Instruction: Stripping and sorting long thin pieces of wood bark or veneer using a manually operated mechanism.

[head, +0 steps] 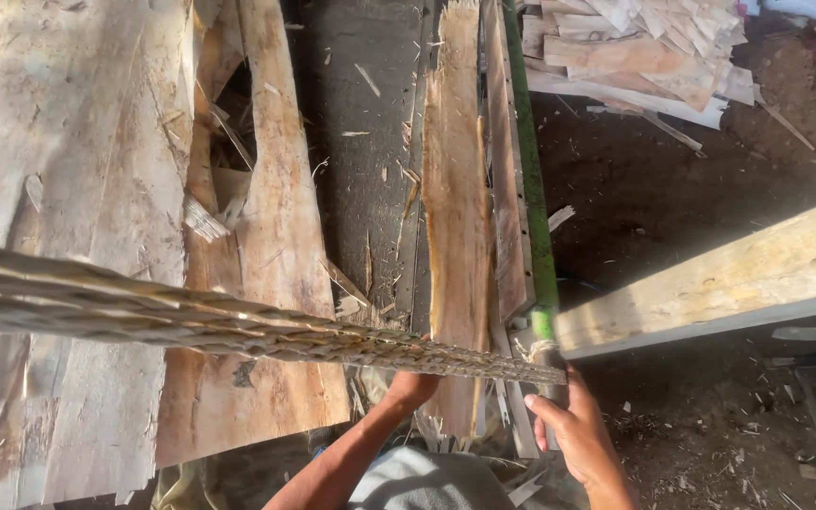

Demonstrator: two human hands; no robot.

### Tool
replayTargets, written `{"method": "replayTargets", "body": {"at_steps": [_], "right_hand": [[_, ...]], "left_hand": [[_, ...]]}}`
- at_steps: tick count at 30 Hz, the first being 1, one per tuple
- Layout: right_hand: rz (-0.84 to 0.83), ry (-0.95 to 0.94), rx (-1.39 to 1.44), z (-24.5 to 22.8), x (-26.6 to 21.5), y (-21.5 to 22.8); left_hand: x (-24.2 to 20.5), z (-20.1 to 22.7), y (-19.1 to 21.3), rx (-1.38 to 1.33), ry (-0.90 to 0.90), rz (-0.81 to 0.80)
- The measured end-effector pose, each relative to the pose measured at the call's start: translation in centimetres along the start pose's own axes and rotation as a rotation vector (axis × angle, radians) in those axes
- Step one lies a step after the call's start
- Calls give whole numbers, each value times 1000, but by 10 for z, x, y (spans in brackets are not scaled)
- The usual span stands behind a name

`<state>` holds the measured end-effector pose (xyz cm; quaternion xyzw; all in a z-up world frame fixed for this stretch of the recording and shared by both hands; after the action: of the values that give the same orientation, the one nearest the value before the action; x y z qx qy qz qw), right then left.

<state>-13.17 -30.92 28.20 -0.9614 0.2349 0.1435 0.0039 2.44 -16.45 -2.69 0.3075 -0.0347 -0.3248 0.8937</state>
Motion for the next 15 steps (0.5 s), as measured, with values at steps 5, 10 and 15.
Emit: {"method": "replayTargets", "body": {"at_steps": [5, 10, 15], "right_hand": [[51, -21, -1, -33, -8, -5], [69, -30, -37, -25, -8, -3], [79, -20, -44, -40, -10, -7]], "left_hand": [[-13, 49, 32, -112, 195, -151], [22, -15, -27, 116, -314, 161], [10, 6, 21, -356, -18, 128]]}}
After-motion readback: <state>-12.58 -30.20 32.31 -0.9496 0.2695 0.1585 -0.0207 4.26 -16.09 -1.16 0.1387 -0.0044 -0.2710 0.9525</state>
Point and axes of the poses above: each hand's wrist, its own x-axis towards the middle knuckle, its own y-axis out of the back of the hand, z = x × y, the point moved 6 cm from there along x, towards the middle knuckle, and after that the axes turned 9 degrees about y, right-handed, at the moved point
